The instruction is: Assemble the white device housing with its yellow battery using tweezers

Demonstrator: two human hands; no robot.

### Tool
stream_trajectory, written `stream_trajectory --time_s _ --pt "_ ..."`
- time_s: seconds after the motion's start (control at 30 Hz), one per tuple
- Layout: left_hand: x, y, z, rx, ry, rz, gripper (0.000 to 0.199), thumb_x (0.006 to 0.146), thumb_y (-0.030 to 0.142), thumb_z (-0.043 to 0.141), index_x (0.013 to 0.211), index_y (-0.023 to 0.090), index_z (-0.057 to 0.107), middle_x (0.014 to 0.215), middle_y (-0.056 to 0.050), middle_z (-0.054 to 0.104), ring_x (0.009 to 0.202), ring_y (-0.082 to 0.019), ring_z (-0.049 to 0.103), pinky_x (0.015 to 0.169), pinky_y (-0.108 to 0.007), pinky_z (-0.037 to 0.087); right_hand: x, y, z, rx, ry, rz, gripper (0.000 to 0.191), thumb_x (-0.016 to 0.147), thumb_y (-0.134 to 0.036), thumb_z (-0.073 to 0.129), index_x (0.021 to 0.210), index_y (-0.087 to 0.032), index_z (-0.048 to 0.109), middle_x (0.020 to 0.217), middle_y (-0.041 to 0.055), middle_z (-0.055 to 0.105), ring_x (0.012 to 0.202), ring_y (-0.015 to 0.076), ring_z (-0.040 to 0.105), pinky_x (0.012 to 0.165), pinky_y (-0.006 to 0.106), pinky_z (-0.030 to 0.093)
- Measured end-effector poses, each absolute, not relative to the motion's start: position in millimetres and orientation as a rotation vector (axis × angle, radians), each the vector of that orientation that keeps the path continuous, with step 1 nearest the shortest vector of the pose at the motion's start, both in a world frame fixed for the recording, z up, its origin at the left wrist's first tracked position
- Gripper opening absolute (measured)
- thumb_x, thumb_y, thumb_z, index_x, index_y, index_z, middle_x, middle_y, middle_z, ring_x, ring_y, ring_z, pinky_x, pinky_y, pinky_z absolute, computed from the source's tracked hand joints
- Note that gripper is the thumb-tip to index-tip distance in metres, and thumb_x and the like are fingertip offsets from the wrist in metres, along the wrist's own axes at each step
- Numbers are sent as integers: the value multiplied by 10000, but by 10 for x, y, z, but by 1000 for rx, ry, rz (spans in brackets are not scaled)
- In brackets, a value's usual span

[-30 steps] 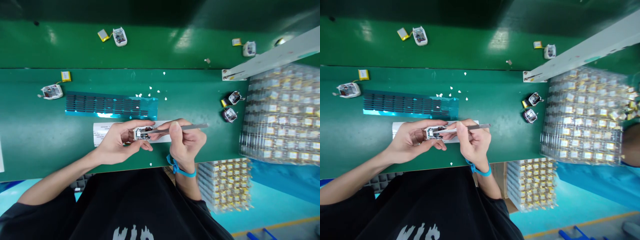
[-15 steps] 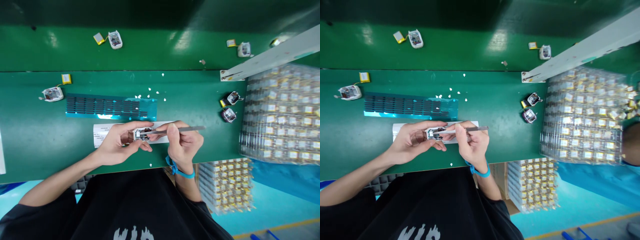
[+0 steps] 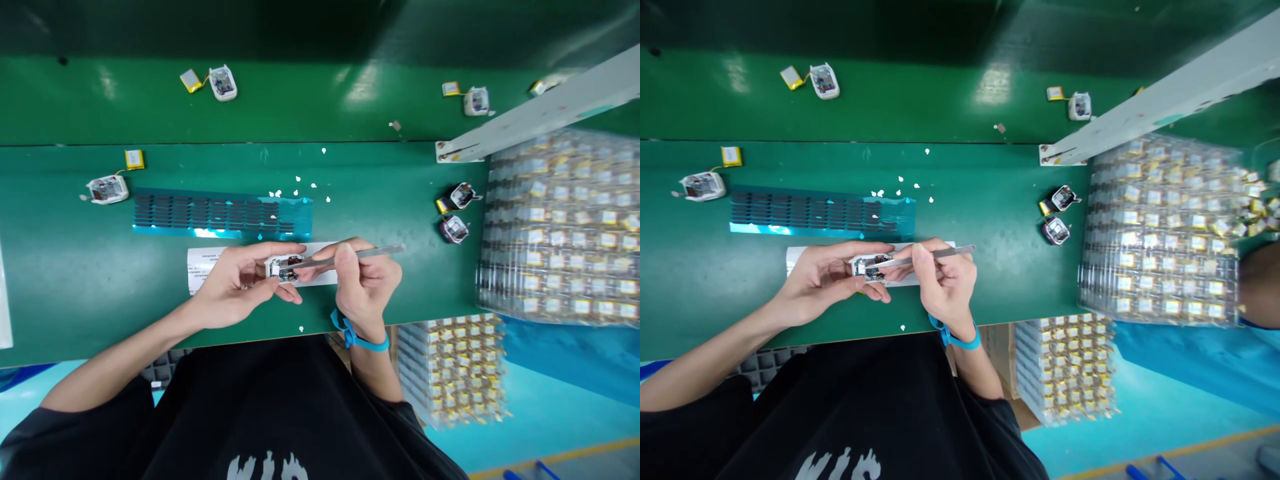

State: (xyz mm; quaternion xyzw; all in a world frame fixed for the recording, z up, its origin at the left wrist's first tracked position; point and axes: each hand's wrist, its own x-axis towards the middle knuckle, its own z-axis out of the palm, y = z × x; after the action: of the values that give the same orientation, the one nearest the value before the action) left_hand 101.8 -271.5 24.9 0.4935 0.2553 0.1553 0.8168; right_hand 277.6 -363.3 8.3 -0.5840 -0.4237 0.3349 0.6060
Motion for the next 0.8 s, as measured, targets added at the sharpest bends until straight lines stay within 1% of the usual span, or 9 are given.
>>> stream_trajectory --time_s 0.13,0.27,0.43,0.53,0.6,0.63,0.7,0.73,0.8 --pt "1012 -2718 254 1064 544 329 387 975 120 642 1361 102 666 955 -110 815 845 -235 818 814 -345 697 2784 -3640 87 -1334 -983 774 263 1070 -353 562 975 -229 775 767 3 810 638 161 787 622 275 684" --pt "1009 -2723 240 1083 546 324 398 984 130 634 1380 94 649 933 -112 816 847 -230 818 811 -331 694 2777 -3632 72 -1390 -997 747 292 1070 -385 548 957 -234 771 761 8 808 651 173 789 585 276 675" --pt "1028 -2726 190 1101 579 336 363 999 183 644 1353 105 670 937 -107 812 806 -225 818 778 -319 695 2760 -3658 63 -1382 -1040 720 262 1068 -339 552 952 -262 774 766 0 808 636 176 783 563 288 671" --pt "1008 -2698 258 1184 549 232 344 1030 197 579 1346 102 675 885 -93 797 732 -210 807 713 -301 686 2848 -3722 165 -1432 -1065 526 270 1065 -350 556 943 -283 788 748 -2 800 620 192 775 548 323 662" --pt "972 -2654 357 1332 482 161 375 1049 181 518 1397 111 641 826 -72 786 692 -186 789 668 -268 658 2976 -3714 278 -1473 -1081 347 274 1072 -352 543 976 -313 796 761 -4 801 651 208 781 559 352 649" --pt "951 -2622 409 1434 454 148 385 1056 175 495 1414 124 627 845 -70 792 702 -179 784 663 -258 642 3052 -3676 331 -1494 -1141 287 268 1073 -339 541 1004 -321 800 795 -3 810 684 210 788 574 355 643" --pt "909 -2530 478 1691 440 170 370 1057 178 486 1393 165 640 992 -81 813 820 -194 790 721 -271 626 3203 -3522 395 -1468 -1469 314 214 1049 -281 593 1080 -318 802 916 -21 833 782 193 801 657 332 650" --pt "890 -2472 483 1833 455 206 349 1052 189 494 1360 182 659 1107 -89 807 926 -218 788 788 -298 623 3267 -3415 395 -1461 -1587 396 201 1041 -263 611 1099 -303 800 973 -28 835 834 182 804 740 323 660" --pt "858 -2342 421 2111 505 296 311 1047 210 492 1291 189 684 1284 -99 761 1162 -275 732 968 -383 584 3365 -3190 332 -1433 -1730 542 203 1040 -278 610 1083 -285 808 1068 -24 829 937 189 802 879 345 655"
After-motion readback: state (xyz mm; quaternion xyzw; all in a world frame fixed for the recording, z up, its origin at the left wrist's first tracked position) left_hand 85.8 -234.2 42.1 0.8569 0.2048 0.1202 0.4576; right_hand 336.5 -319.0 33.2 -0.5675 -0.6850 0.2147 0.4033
